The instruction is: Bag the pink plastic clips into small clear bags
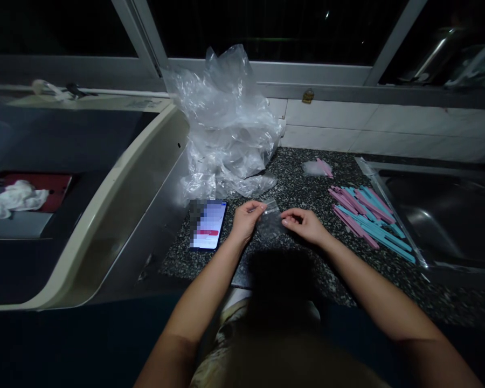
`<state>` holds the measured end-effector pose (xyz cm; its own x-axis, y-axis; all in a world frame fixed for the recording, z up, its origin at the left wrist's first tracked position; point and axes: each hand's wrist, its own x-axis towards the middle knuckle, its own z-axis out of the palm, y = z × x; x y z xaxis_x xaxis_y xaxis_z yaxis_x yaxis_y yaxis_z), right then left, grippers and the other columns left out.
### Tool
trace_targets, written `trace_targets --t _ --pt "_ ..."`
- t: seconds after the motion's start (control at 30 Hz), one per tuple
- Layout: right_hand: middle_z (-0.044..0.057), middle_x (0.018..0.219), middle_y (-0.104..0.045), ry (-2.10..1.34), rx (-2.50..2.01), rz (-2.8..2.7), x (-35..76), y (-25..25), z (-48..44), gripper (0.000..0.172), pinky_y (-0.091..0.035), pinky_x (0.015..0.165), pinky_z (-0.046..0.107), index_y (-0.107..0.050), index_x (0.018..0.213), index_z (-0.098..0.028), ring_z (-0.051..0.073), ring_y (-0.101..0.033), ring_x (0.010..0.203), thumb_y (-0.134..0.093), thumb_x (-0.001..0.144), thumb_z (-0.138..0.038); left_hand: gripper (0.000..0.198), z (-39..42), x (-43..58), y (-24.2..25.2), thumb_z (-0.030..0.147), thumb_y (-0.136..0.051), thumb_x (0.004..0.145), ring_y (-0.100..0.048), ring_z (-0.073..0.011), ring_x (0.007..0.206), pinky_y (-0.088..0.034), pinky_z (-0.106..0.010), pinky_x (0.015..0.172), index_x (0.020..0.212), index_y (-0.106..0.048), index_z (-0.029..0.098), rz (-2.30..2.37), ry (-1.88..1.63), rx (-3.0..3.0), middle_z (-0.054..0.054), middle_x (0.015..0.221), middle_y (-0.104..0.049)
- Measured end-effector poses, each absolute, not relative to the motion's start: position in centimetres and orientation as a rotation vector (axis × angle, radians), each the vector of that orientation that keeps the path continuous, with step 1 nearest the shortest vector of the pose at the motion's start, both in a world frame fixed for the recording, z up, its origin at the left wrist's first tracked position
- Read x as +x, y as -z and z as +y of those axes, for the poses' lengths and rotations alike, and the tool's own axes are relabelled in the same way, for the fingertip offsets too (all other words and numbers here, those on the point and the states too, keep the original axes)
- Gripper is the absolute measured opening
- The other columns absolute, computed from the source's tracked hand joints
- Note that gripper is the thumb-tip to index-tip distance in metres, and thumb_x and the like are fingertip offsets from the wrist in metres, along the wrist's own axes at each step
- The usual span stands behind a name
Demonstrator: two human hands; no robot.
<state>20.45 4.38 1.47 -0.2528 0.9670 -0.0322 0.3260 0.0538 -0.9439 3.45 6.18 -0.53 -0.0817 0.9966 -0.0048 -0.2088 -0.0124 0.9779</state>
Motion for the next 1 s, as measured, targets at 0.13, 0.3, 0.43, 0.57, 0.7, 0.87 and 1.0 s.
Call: trace_targets --t 0.13,0.3,0.43,0.57,0.7,0.87,1.0 --pt "-0.001 0.063 -0.053 -1.14 -1.282 -1.618 20.4 -1.6 4.4 0.032 -0.036 0.055 0.024 -0.061 0.078 -0.015 0.01 -0.044 0.057 -0.06 0.062 -0.043 0.021 5.7 3.8 0.3 0.035 -0.069 0.056 -0.05 -0.0096 0.059 -0.039 -0.022 0.062 0.06 -0.063 0.015 1.11 -1.304 1.115 0.002 0.06 -0.06" --pt "-0.001 0.06 -0.053 -1.058 -1.285 -1.59 20.4 -1.1 4.7 0.029 -0.035 0.053 0.024 -0.059 0.07 -0.016 0.01 -0.044 0.055 -0.06 0.062 -0.044 0.021 5.4 4.2 0.2 0.033 -0.069 0.054 -0.049 -0.0092 0.055 -0.037 -0.021 0.058 0.06 -0.064 0.014 1.074 -1.155 1.179 0.002 0.058 -0.06" --pt "-0.002 0.055 -0.052 -1.02 -1.292 -1.621 20.5 -1.0 4.8 0.027 -0.032 0.051 0.023 -0.057 0.062 -0.016 0.009 -0.041 0.051 -0.057 0.064 -0.043 0.021 5.4 4.4 0.5 0.033 -0.068 0.055 -0.049 -0.0095 0.055 -0.037 -0.021 0.057 0.061 -0.064 0.014 1.089 -1.129 1.208 0.002 0.057 -0.059" --pt "0.0 0.057 -0.055 -0.992 -1.296 -1.647 20.5 -1.2 4.7 0.025 -0.035 0.052 0.023 -0.06 0.062 -0.015 0.01 -0.044 0.053 -0.057 0.064 -0.04 0.022 5.4 4.3 0.5 0.034 -0.068 0.056 -0.05 -0.0103 0.056 -0.038 -0.022 0.058 0.061 -0.064 0.013 1.104 -1.114 1.222 0.001 0.058 -0.06" --pt "0.001 0.06 -0.058 -0.945 -1.289 -1.634 20.6 -1.2 4.6 0.025 -0.037 0.054 0.024 -0.061 0.063 -0.015 0.012 -0.047 0.056 -0.058 0.064 -0.04 0.026 5.4 4.3 0.3 0.036 -0.07 0.054 -0.052 -0.0108 0.059 -0.039 -0.022 0.06 0.065 -0.064 0.013 1.055 -1.107 1.196 0.001 0.061 -0.061" --pt "0.0 0.059 -0.058 -0.848 -1.288 -1.552 21.3 -1.3 4.9 0.026 -0.039 0.055 0.025 -0.061 0.064 -0.016 0.012 -0.049 0.055 -0.059 0.065 -0.042 0.032 5.4 4.3 0.2 0.04 -0.07 0.056 -0.053 -0.0116 0.062 -0.04 -0.023 0.063 0.073 -0.064 0.014 0.991 -1.134 1.186 0.0 0.066 -0.062" --pt "0.0 0.061 -0.06 -0.85 -1.277 -1.439 21.8 -1.3 5.3 0.024 -0.041 0.06 0.026 -0.061 0.063 -0.017 0.012 -0.051 0.058 -0.061 0.065 -0.041 0.026 5.5 4.3 0.4 0.04 -0.065 0.061 -0.055 -0.0133 0.065 -0.04 -0.024 0.066 0.064 -0.064 0.013 1.036 -1.118 1.273 -0.002 0.066 -0.064"
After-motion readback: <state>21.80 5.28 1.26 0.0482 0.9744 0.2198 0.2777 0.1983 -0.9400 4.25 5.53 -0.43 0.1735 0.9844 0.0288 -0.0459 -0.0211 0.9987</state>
